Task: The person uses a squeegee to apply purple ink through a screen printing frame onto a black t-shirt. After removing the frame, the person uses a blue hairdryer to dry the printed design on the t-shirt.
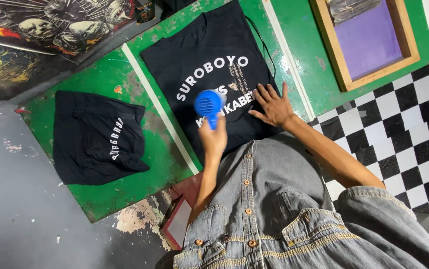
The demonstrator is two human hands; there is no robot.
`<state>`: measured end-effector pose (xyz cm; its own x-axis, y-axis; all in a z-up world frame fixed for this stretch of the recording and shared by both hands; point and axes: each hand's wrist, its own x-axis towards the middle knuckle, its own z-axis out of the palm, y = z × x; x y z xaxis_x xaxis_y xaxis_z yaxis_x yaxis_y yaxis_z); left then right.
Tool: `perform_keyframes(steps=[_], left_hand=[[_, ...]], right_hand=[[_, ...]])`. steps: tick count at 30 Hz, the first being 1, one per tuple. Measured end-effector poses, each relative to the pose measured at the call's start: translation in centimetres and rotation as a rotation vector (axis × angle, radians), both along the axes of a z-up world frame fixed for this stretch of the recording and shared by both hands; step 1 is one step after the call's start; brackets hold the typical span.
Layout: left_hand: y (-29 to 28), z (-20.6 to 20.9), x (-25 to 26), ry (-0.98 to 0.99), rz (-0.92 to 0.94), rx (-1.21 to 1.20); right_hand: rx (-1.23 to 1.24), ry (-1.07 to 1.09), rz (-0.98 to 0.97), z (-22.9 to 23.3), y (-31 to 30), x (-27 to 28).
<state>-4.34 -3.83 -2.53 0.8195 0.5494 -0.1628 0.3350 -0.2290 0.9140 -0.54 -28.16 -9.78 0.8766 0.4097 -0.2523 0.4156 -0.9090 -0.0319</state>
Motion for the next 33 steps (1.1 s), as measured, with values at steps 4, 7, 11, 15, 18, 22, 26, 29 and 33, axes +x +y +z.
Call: perform_keyframes(steps=[4,7,11,15,18,22,26,29,33], left_hand=[[-2.6,0.6,-0.6,0.072,-0.134,-0.113],[0.3,-0.5,-1.1,0.036,-0.100,0.011],[7.6,-2.5,-2.6,0.022,0.173,0.002],[7.2,-2.7,-2.0,0.092,0.285,-0.196],[2.6,-1.2,-1.0,-0.052,0.065,0.020],[-6.0,0.4,-0.7,-0.009,-0.344,0.055],[-8.2,6.3,0.4,0.020,-0.500,-0.140],[-6.9,2.1,-1.8,0.076,-0.337,-0.251],[2.1,-2.9,-3.6,0.040,-0.130,0.069]], right_hand=[[-0.061,0.036,0.000,-0.1,-1.8,-1.1],[-0.118,-0.008,0.012,-0.3,-2.7,-1.7],[-0.120,-0.067,0.048,0.2,-2.8,-2.1],[0.110,0.094,0.064,1.0,-0.3,-1.4],[0.142,-0.062,0.220,1.2,3.0,-1.2],[0.322,-0.080,0.285,1.7,6.9,-1.2],[0.453,0.106,0.411,2.9,8.9,-0.6],[-0.231,-0.401,0.515,-11.6,7.1,-2.2],[0.251,-0.049,0.336,-0.8,3.5,-1.8]])
